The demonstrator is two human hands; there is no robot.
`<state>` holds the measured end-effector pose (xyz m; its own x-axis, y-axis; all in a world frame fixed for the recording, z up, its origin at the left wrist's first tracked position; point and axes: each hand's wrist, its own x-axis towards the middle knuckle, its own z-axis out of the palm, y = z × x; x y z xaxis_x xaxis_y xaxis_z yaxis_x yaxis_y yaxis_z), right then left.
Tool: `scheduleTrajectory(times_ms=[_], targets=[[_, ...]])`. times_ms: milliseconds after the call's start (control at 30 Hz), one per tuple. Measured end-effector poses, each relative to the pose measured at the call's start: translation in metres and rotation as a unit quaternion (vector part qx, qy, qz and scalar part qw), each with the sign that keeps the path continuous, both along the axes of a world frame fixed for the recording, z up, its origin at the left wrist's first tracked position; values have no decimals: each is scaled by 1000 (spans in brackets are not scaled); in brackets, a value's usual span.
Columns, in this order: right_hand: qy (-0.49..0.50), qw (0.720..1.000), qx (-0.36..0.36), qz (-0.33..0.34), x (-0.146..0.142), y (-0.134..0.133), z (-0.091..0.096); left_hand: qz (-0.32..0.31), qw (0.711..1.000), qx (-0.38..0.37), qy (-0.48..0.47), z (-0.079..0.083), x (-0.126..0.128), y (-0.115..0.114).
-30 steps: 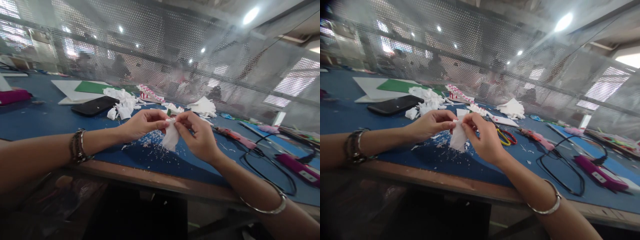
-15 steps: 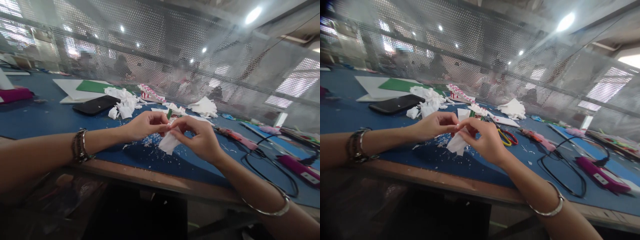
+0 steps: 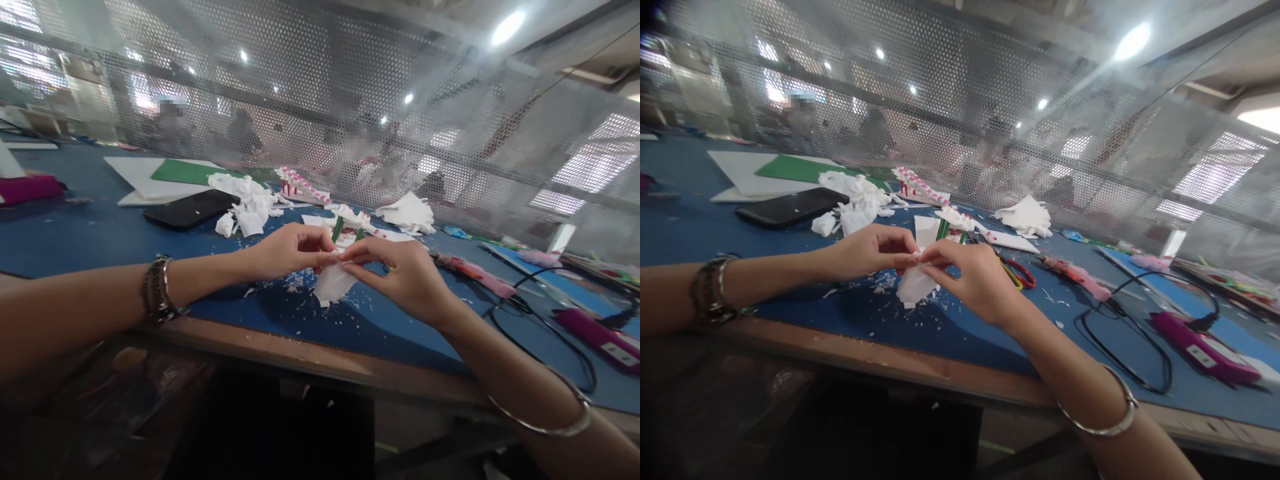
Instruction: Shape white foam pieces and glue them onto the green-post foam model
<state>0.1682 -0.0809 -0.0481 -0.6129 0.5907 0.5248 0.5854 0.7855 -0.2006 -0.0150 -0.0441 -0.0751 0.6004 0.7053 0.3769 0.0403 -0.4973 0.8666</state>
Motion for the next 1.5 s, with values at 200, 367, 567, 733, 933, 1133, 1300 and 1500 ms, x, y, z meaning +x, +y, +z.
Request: scheduleTrajectory(times_ms=[200, 367, 567, 733, 933, 1133, 1300, 1500], targets=[[11, 1000, 22, -9, -4, 0, -1, -4, 1000, 6, 3, 1, 1, -3], [113, 986, -124, -17, -9, 2, -6, -10, 1000, 14, -13, 2, 1, -3], [114, 985, -114, 53, -4, 3, -6, -10, 1000, 10, -9, 1, 0, -1], [38, 998, -32, 26, 1, 2, -2, -5, 1000, 11, 4, 0, 0, -1], [-62, 995, 74, -1, -2, -2, -1, -11, 999, 32, 37, 1, 1, -2], [-100, 993, 36, -56, -9, 1, -5, 20, 996, 70, 44, -2, 2, 0], [-96, 992, 9, -86, -11, 3, -8, 47, 995, 80, 38, -4, 2, -2], [-56, 995, 29, -73, -9, 3, -10, 43, 996, 74, 18, -2, 3, -8]])
